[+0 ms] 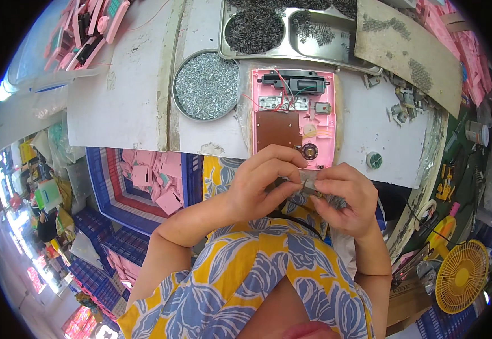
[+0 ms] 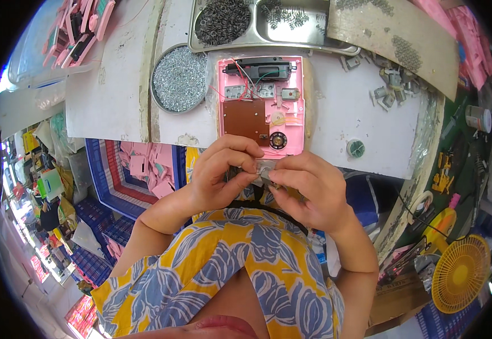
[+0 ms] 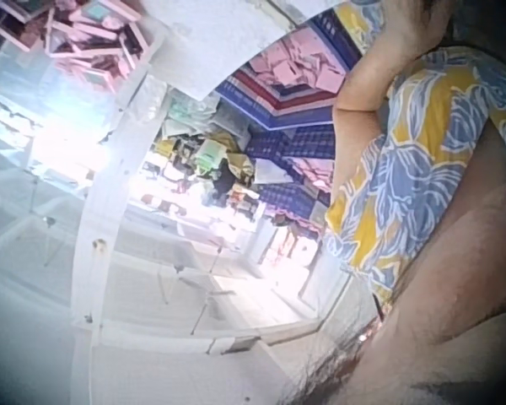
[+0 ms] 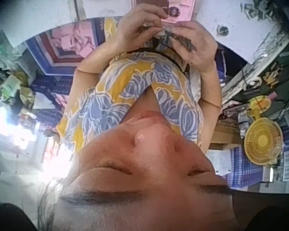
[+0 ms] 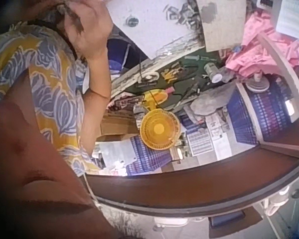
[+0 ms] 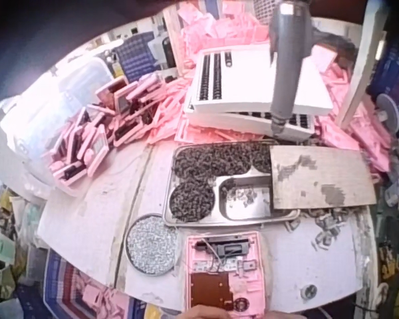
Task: Assembling components into a pink toy housing using a soldering iron and an electric screwdriver.
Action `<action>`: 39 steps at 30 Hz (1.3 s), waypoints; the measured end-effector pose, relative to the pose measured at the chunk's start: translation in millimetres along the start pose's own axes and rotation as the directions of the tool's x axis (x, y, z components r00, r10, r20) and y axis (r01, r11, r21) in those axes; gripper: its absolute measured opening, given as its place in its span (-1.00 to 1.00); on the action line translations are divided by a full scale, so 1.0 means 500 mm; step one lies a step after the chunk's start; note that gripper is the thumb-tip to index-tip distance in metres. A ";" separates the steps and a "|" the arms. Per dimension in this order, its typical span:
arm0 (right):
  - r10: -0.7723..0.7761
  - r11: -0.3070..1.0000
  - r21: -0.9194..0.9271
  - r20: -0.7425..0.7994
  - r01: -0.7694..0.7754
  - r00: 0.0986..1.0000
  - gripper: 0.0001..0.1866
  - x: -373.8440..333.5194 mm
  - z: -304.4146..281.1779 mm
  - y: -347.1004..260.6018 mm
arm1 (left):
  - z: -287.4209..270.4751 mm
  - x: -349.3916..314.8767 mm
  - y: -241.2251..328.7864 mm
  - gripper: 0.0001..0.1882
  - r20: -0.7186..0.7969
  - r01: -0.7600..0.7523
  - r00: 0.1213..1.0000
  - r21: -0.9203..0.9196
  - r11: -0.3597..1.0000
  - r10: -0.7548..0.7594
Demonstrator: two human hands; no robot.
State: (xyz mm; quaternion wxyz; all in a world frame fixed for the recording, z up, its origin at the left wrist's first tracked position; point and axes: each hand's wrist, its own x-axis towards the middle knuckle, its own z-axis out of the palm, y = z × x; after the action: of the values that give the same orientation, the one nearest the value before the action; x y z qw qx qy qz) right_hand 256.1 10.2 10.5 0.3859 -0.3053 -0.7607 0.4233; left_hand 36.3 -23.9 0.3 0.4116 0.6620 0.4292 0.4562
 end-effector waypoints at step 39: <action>0.251 0.968 0.049 -0.263 -0.247 0.932 -0.67 -0.059 -0.078 0.037 | 0.046 0.140 -0.067 -0.88 0.259 -0.133 0.965 0.580 0.803 -0.028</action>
State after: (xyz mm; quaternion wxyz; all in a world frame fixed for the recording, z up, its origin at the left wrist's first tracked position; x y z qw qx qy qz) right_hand 306.6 11.3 -2.1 0.4305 -0.4506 -0.6536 0.4293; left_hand 66.9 48.3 -19.4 0.2231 0.8220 0.4748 0.2215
